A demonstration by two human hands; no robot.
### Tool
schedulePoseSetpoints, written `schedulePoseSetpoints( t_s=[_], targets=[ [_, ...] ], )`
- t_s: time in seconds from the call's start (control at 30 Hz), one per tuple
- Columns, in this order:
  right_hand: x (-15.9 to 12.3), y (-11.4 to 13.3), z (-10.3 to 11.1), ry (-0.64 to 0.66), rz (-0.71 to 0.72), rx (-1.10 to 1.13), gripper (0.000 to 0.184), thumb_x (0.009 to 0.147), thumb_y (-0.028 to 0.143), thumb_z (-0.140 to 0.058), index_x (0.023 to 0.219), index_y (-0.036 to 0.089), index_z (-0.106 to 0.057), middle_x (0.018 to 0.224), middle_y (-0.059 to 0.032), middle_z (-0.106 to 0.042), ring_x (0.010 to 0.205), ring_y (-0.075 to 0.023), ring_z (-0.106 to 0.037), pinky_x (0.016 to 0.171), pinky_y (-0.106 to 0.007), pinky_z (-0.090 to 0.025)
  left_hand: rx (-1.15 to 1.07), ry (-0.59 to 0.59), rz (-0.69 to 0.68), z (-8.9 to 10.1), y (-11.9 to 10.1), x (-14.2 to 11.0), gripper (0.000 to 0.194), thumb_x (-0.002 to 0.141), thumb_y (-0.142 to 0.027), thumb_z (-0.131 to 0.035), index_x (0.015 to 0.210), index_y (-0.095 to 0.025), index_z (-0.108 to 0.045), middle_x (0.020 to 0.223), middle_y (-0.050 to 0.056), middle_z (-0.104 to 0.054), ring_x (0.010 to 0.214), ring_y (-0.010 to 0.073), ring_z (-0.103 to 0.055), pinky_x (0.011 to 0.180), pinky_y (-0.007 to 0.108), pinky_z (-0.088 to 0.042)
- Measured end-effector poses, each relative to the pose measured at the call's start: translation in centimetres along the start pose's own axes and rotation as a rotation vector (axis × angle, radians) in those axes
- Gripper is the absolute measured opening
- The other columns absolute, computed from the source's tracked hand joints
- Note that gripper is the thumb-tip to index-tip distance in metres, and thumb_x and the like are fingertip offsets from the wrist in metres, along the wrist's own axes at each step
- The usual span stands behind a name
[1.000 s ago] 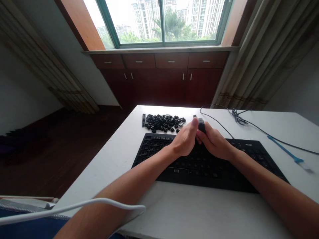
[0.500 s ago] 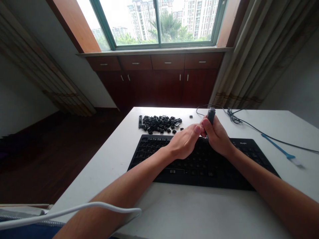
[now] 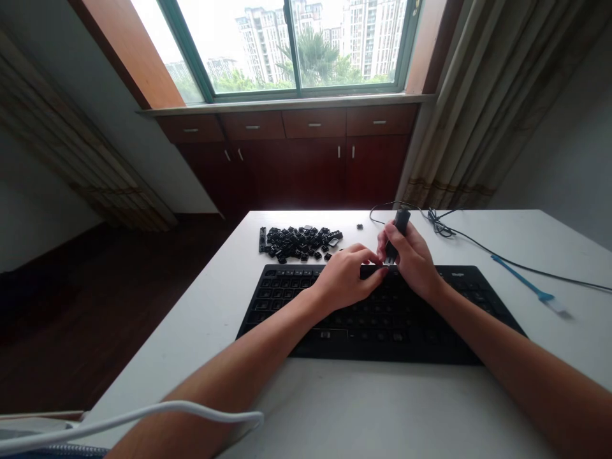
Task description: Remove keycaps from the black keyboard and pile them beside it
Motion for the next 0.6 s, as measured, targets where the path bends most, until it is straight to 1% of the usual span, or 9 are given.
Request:
schedulePoseSetpoints(
  t_s=[0.1,0.2,0.3,0.4,0.5,0.6],
  targets=[
    [-0.2,0.4,-0.3,0.006,0.007,-0.057,0.022,0.098,0.043,-0.059,0.091,0.023,-0.051,0.071,0.0037,-0.056,0.059,-0.0131,-0.053,0.061,-0.029,-0.047,-0.012,-0.015,-0.041,0.0,-0.2,-0.1,0.007,0.089,-0.022,-0.068,0.093,-0.020,-0.074,0.100,0.005,-0.073,0.085,0.0181,-0.068,0.079,0.030,-0.053],
    [-0.2,0.6,-0.1,-0.034,0.021,-0.075,0.022,0.098,0.042,-0.059,0.089,0.023,-0.051,0.070,0.0038,-0.056,0.060,-0.0125,-0.053,0.060,-0.028,-0.045,-0.024,-0.037,-0.039,0.4,-0.1,0.0,0.010,0.093,-0.020,-0.064,0.095,-0.020,-0.074,0.095,0.004,-0.073,0.081,0.0165,-0.067,0.076,0.028,-0.052],
    [-0.1,0.6,0.1,-0.048,0.023,-0.063,0.022,0.097,0.042,-0.060,0.090,0.023,-0.052,0.071,0.0040,-0.056,0.059,-0.0121,-0.053,0.060,-0.027,-0.045,-0.035,-0.037,-0.039,0.6,-0.1,0.1,0.012,0.096,-0.019,-0.061,0.096,-0.020,-0.073,0.092,0.003,-0.073,0.080,0.0158,-0.067,0.076,0.027,-0.051],
    [0.0,0.5,0.1,-0.047,0.014,-0.062,0.023,0.097,0.042,-0.060,0.090,0.023,-0.052,0.070,0.0041,-0.056,0.058,-0.0120,-0.053,0.061,-0.028,-0.045,-0.022,-0.067,-0.019,1.0,0.2,0.1,0.013,0.097,-0.020,-0.060,0.096,-0.020,-0.073,0.093,0.003,-0.072,0.083,0.0163,-0.067,0.078,0.028,-0.052],
    [0.0,0.2,-0.1,-0.023,-0.019,-0.038,0.022,0.096,0.041,-0.062,0.090,0.023,-0.051,0.070,0.0045,-0.057,0.057,-0.0116,-0.053,0.060,-0.028,-0.045,0.061,-0.102,0.036,1.4,0.5,0.0,0.016,0.099,-0.023,-0.056,0.099,-0.021,-0.072,0.094,0.003,-0.071,0.083,0.0172,-0.067,0.078,0.029,-0.052],
    [0.0,0.0,-0.2,-0.014,-0.039,-0.027,0.022,0.095,0.041,-0.063,0.090,0.023,-0.051,0.070,0.0045,-0.056,0.058,-0.0118,-0.053,0.059,-0.027,-0.045,0.150,-0.059,0.031,1.1,0.0,-0.2,0.018,0.098,-0.031,-0.057,0.097,-0.021,-0.073,0.095,0.004,-0.071,0.082,0.0189,-0.066,0.078,0.033,-0.052]
  ],
)
Point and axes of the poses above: each hand's wrist, its own x-axis towards the middle knuckle, its own z-axis out of the back of the hand, y = z × x, the point moved 10 cm from there along x, towards the middle knuckle
